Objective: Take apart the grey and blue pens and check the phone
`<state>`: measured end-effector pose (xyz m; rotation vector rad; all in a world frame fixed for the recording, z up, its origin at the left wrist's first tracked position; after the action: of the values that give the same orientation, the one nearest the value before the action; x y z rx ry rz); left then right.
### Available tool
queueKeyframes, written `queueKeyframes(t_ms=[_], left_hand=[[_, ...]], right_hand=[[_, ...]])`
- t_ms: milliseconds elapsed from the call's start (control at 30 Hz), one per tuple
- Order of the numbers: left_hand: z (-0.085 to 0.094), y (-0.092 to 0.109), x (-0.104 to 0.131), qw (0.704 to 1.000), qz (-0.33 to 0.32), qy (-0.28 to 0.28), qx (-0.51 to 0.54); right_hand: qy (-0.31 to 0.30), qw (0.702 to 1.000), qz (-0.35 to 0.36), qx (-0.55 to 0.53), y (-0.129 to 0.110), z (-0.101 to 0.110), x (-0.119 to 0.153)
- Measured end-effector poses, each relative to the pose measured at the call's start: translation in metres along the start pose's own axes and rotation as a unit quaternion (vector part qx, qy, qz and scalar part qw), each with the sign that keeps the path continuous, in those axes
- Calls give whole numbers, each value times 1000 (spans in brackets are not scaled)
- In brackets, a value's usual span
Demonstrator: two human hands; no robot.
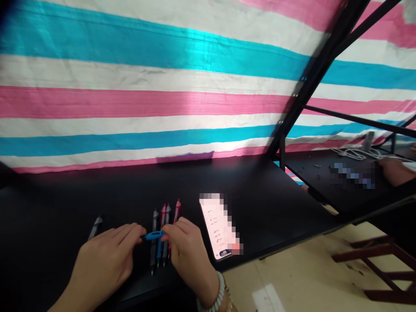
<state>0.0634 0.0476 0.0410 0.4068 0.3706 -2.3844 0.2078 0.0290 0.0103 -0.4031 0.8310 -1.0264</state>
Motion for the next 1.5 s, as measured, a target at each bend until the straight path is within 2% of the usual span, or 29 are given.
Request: queueKeyframes(t_ms=[200,267,400,467,500,533,567,600,633,667,733,767,833,900,967,1100,1300,1433,1500], left_hand=[[-6,-1,-4,996,15,-72,49],[-8,1,-3,995,14,-80,61],[-6,0,4,996,7,-17,86],[-6,-5,12,990,39,21,131],[-8,-10,18,981,77,36,172],[-12,-16,25,963,134,54,228],[-18,-24,33,930,204,69,297],[-26,-31,44,877,286,94,374],[-36,-35,56,806,361,121,453],[-48,-34,64,739,403,121,527],[-63,-28,72,628,441,132,627],[-67,-25,72,590,445,139,659],[-69,-20,71,538,446,167,696],[-69,-17,69,508,438,187,718],[-70,-14,65,492,423,199,734],[-73,-10,62,480,407,212,748],[-74,-9,61,499,407,226,731],[-71,-6,60,506,400,228,729],[-70,-5,60,499,410,242,724]], right_hand=[[28,999,0,19,-1,-7,10],[32,999,-3,16,0,-9,14],[48,999,-6,-1,5,-10,21],[61,997,-26,-43,12,-9,24],[66,995,-41,-70,15,-8,26],[71,991,-58,-96,19,-7,27],[75,987,-75,-117,23,-7,28],[76,984,-90,-134,26,-7,29],[73,981,-105,-148,28,-8,29],[66,978,-118,-161,30,-9,29],[48,970,-141,-191,32,-12,28],[40,965,-151,-211,33,-14,28],[26,947,-177,-266,36,-17,28],[16,926,-201,-320,40,-19,28],[3,910,-211,-357,42,-21,27],[-23,893,-197,-403,41,-23,24],[-23,884,-188,-428,40,-23,23],[0,896,-209,-393,42,-22,24],[22,910,-209,-357,41,-20,25]])
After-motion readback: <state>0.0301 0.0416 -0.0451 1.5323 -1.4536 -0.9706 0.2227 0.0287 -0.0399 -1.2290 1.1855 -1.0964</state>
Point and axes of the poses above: each hand's wrist, its own x-axis away from the middle knuckle, its own z-axis out of the back of the hand, y = z × x, the point moved 6 cm from there along -x, towards the middle knuckle, and after that the axes turned 13 degrees about -y, right-handed, at the moved point
